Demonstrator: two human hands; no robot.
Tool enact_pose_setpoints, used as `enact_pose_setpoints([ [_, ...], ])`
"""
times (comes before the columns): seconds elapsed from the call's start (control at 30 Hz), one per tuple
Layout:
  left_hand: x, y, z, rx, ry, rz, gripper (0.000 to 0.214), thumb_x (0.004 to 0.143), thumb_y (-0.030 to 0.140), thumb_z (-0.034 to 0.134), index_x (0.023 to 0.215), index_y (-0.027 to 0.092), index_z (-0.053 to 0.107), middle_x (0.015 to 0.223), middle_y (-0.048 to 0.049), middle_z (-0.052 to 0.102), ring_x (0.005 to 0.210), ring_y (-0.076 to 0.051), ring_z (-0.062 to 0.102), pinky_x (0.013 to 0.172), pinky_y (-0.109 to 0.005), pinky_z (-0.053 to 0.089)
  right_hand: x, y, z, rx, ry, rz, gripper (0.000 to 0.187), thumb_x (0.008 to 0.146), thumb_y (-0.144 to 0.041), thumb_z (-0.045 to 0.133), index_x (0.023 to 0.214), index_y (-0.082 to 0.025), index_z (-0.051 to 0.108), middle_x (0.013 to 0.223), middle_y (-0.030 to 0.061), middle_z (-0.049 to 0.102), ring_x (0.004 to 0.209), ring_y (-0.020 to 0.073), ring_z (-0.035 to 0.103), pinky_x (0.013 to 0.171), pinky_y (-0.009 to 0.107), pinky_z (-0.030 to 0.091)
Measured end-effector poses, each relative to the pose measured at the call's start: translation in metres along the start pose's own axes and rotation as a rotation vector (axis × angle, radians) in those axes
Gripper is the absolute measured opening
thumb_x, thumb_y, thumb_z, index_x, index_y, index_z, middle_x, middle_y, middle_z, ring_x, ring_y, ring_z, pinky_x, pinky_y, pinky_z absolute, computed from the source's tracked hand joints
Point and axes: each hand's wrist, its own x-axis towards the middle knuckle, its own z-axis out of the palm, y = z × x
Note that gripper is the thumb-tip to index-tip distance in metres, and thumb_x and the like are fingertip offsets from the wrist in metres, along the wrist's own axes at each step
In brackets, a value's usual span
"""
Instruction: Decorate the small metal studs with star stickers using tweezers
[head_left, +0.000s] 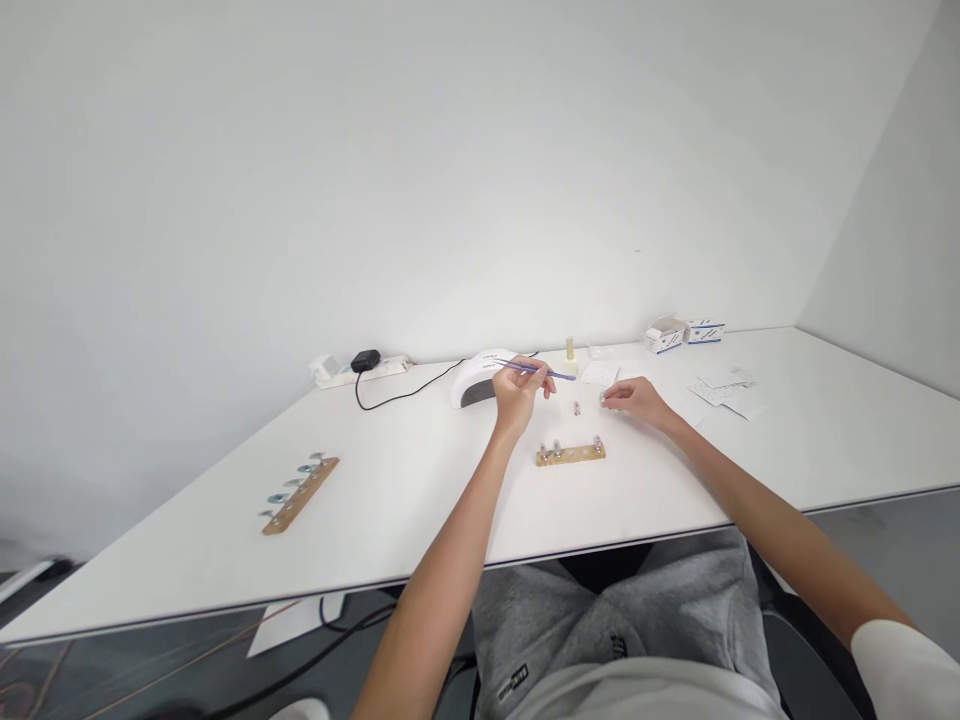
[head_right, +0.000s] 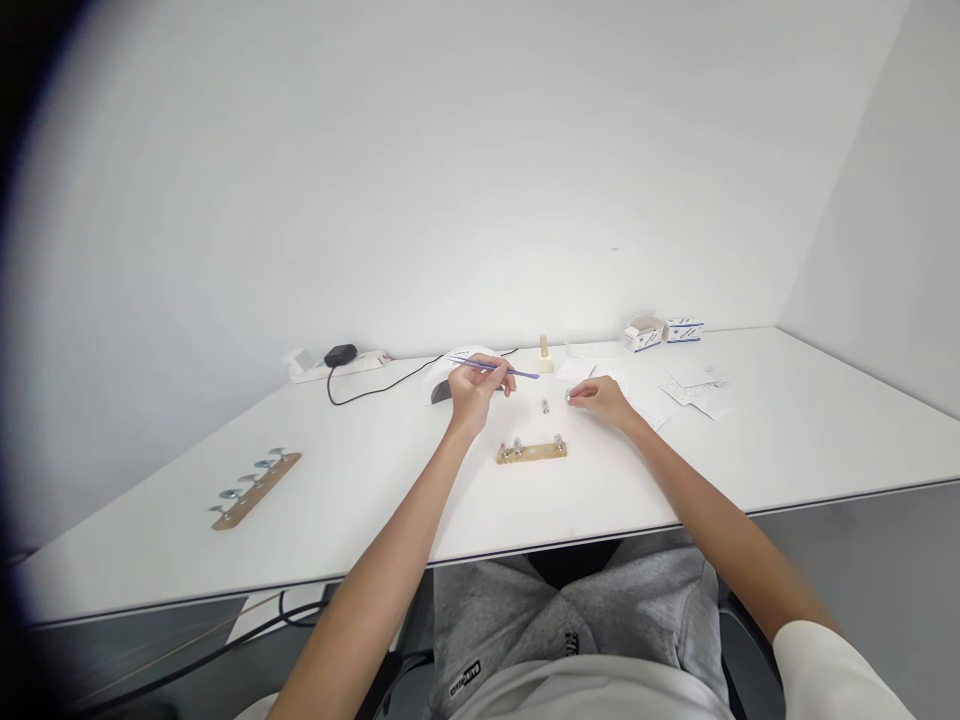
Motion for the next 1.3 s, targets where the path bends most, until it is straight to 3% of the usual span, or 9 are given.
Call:
enact_pose_setpoints([
  [0.27, -0.002, 0.001, 0.002, 0.005, -0.041, -0.047, 0.025, 0.068, 0.031, 0.072, 0.067, 0.013, 0.054, 0.065, -0.0036, 0.060, 0.047, -0.012, 0.058, 0.042, -0.024, 0.042, 0.006, 0.020, 0.002, -0.186, -0.129, -0.043, 0.019, 0.059, -0.033, 0.073, 0.069, -0.017, 0.074, 0.080, 0.0057, 0.073, 0.074, 0.0179, 0.061, 0.072, 0.029, 0.045],
  [0.53, -0.003, 0.001, 0.002, -0.003, -0.080, -0.063, 0.023, 0.068, 0.028, 0.071, 0.067, 0.012, 0.054, 0.064, -0.0031, 0.058, 0.046, -0.013, 0.058, 0.042, -0.025, 0.043, 0.012, 0.031, 0.003, -0.202, -0.165, -0.073, 0.020, 0.056, -0.033, 0.074, 0.068, -0.017, 0.074, 0.074, 0.0041, 0.072, 0.068, 0.0162, 0.058, 0.067, 0.028, 0.044],
  [0.87, -0.004, 0.004, 0.003, 0.014, -0.091, -0.076, 0.021, 0.068, 0.025, 0.071, 0.066, 0.012, 0.054, 0.063, -0.0031, 0.058, 0.045, -0.013, 0.057, 0.041, -0.026, 0.042, 0.012, 0.027, -0.004, -0.247, -0.188, -0.061, 0.025, 0.054, -0.031, 0.077, 0.076, -0.018, 0.076, 0.075, 0.0034, 0.071, 0.068, 0.0156, 0.059, 0.065, 0.027, 0.044],
  [1.03, -0.004, 0.001, 0.000, 0.018, -0.119, -0.113, 0.020, 0.069, 0.025, 0.070, 0.068, 0.012, 0.054, 0.063, -0.0031, 0.058, 0.045, -0.013, 0.057, 0.042, -0.026, 0.042, 0.010, 0.018, -0.019, -0.233, -0.244, -0.082, 0.024, 0.062, -0.014, 0.065, 0.082, -0.020, 0.076, 0.085, 0.0036, 0.073, 0.076, 0.0161, 0.062, 0.071, 0.026, 0.047],
  [1.1, -0.004, 0.000, -0.002, 0.004, -0.119, -0.139, 0.021, 0.069, 0.027, 0.070, 0.070, 0.013, 0.054, 0.065, -0.0033, 0.059, 0.046, -0.013, 0.057, 0.042, -0.025, 0.041, 0.013, 0.015, -0.028, -0.249, -0.176, -0.037, 0.025, 0.067, -0.011, 0.058, 0.084, -0.018, 0.075, 0.085, 0.0043, 0.073, 0.075, 0.0154, 0.063, 0.073, 0.026, 0.048],
  [1.2, -0.002, -0.003, -0.006, -0.067, -0.113, -0.172, 0.022, 0.071, 0.029, 0.068, 0.076, 0.014, 0.053, 0.068, -0.0029, 0.060, 0.044, -0.011, 0.055, 0.041, -0.024, 0.039, 0.020, 0.013, -0.042, -0.373, 0.066, 0.113, 0.026, 0.077, -0.015, 0.050, 0.092, -0.015, 0.071, 0.090, 0.0084, 0.071, 0.074, 0.0172, 0.064, 0.074, 0.029, 0.048],
  [1.3, 0.001, -0.007, -0.010, -0.128, -0.088, -0.199, 0.022, 0.071, 0.027, 0.064, 0.085, 0.015, 0.052, 0.062, -0.0004, 0.058, 0.038, -0.010, 0.049, 0.038, -0.022, 0.032, 0.029, 0.013, -0.048, -0.671, 0.252, 0.222, 0.030, 0.085, -0.024, 0.048, 0.107, -0.012, 0.065, 0.106, 0.0159, 0.066, 0.097, 0.0265, 0.061, 0.084, 0.036, 0.044],
])
